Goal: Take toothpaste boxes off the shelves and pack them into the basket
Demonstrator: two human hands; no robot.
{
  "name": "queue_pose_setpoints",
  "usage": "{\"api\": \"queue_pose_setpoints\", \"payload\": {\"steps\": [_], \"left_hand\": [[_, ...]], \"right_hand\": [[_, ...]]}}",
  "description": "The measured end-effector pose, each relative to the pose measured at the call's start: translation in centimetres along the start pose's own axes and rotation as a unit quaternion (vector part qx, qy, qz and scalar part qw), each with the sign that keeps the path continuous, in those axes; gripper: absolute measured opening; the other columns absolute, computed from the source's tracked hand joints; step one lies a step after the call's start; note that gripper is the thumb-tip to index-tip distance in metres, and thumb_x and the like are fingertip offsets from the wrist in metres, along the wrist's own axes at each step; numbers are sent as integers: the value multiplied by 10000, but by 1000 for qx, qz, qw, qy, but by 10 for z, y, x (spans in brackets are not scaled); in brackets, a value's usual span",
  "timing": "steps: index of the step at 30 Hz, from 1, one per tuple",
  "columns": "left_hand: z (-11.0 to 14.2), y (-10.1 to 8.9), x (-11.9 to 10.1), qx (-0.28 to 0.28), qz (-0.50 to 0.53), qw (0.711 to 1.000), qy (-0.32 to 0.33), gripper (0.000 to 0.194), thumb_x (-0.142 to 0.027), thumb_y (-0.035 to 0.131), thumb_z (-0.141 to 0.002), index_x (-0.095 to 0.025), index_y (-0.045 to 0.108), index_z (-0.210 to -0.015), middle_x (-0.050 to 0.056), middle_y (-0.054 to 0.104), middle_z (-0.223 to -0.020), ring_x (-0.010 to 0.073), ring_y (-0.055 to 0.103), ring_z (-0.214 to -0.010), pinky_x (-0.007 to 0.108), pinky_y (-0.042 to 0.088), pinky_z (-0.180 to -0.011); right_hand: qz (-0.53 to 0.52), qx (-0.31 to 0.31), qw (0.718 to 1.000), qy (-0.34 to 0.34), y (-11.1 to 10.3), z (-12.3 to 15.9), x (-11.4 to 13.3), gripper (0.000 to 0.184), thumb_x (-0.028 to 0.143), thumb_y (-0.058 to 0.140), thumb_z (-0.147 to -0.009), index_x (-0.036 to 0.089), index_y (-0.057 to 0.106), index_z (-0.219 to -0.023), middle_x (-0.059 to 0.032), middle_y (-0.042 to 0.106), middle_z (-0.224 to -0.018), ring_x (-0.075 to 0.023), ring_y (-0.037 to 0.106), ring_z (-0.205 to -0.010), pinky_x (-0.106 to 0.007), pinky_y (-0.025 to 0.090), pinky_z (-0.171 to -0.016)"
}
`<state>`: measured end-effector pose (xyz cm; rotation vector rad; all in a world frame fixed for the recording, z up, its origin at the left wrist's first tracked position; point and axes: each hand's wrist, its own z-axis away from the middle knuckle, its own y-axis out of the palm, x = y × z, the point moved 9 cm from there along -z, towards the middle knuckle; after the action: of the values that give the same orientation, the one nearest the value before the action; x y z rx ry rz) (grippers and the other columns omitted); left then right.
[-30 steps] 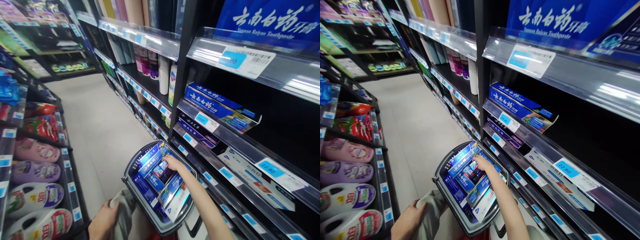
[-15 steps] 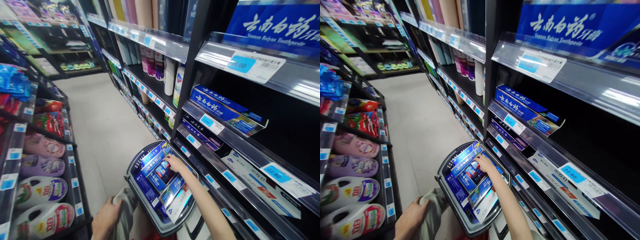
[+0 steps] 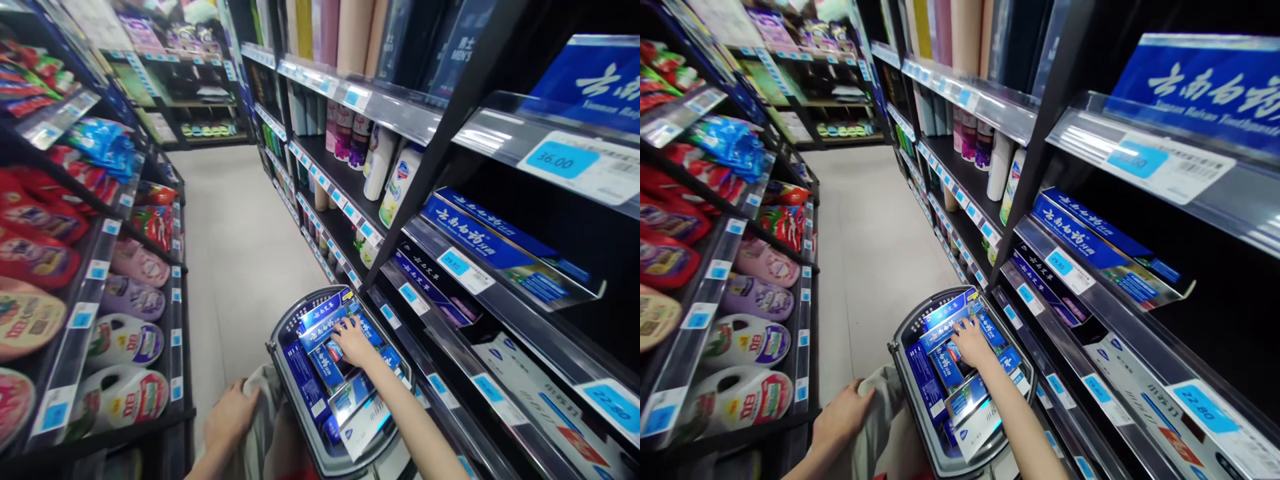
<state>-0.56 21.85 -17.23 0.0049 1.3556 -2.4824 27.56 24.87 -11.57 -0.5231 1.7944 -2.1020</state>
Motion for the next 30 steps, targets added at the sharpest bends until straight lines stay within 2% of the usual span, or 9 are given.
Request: {"api": "queue_pose_setpoints", "payload": {"steps": [6, 10, 13, 15, 19, 22, 26, 30], "left_hand": [[1, 2, 2, 10, 5, 1000, -8, 512, -484, 285, -845, -195, 535, -1186, 141, 618, -1192, 324, 615, -1036, 432, 457, -883], [0, 2, 5, -5, 4, 1000, -11, 492, -475, 303, -840, -203, 537, -1178, 138, 630, -1159, 332, 626, -1001, 439, 460, -855], [-1, 3, 6, -13, 10, 1000, -9, 478, -477, 319, -838, -207, 550, -1158, 132, 634, -1145, 335, 630, -979, 441, 460, -837], [-2, 3, 5, -12, 14, 1000, -6, 477, -477, 325, -838, -198, 557, -1146, 137, 631, -1141, 337, 631, -970, 442, 458, -833], [-1, 3, 5, -9, 16, 1000, -10, 494, -476, 312, -839, -190, 542, -1170, 136, 621, -1154, 342, 624, -980, 445, 454, -836], [0, 2, 6, -13, 14, 1000, -12, 495, -474, 305, -841, -195, 536, -1179, 134, 614, -1162, 336, 623, -984, 442, 455, -834], [0, 5, 9, -4, 13, 1000, -12, 491, -490, 302, -842, -208, 540, -1167, 131, 614, -1160, 331, 624, -977, 438, 453, -834], [-4, 7, 10, -1, 17, 1000, -8, 503, -493, 307, -838, -205, 528, -1185, 141, 608, -1170, 343, 615, -991, 437, 450, -840]], "right_hand": [[-36, 24, 999, -1, -28, 15, 9, 346, 102, 616, -683, 178, 585, -1019, -94, 611, -1084, -297, 476, -1064, -450, 368, -891], [-146, 19, 989, 15, -58, 40, 2, 469, 29, 525, -666, 186, 553, -1107, -82, 590, -1129, -251, 502, -1072, -376, 379, -915], [-266, 3, 960, 84, -80, 61, -16, 518, 73, 549, -658, 200, 504, -1158, -64, 574, -1129, -202, 554, -1008, -308, 411, -872], [-301, -29, 941, 154, -94, 72, -30, 452, 162, 605, -671, 201, 503, -1109, -54, 587, -1066, -202, 575, -947, -306, 426, -825], [-290, -97, 913, 271, -111, 83, -47, 339, 360, 642, -711, 202, 500, -975, -27, 615, -873, -213, 594, -822, -317, 434, -737], [-281, -141, 893, 323, -113, 82, -49, 308, 414, 614, -742, 204, 488, -928, -17, 615, -793, -209, 600, -752, -308, 431, -695], [-217, -177, 878, 387, -115, 78, -46, 329, 448, 608, -755, 197, 474, -919, -42, 617, -822, -231, 608, -764, -312, 427, -673], [-146, -171, 866, 447, -115, 76, -36, 371, 467, 580, -785, 172, 465, -980, -97, 614, -914, -259, 619, -815, -325, 436, -665]]}}
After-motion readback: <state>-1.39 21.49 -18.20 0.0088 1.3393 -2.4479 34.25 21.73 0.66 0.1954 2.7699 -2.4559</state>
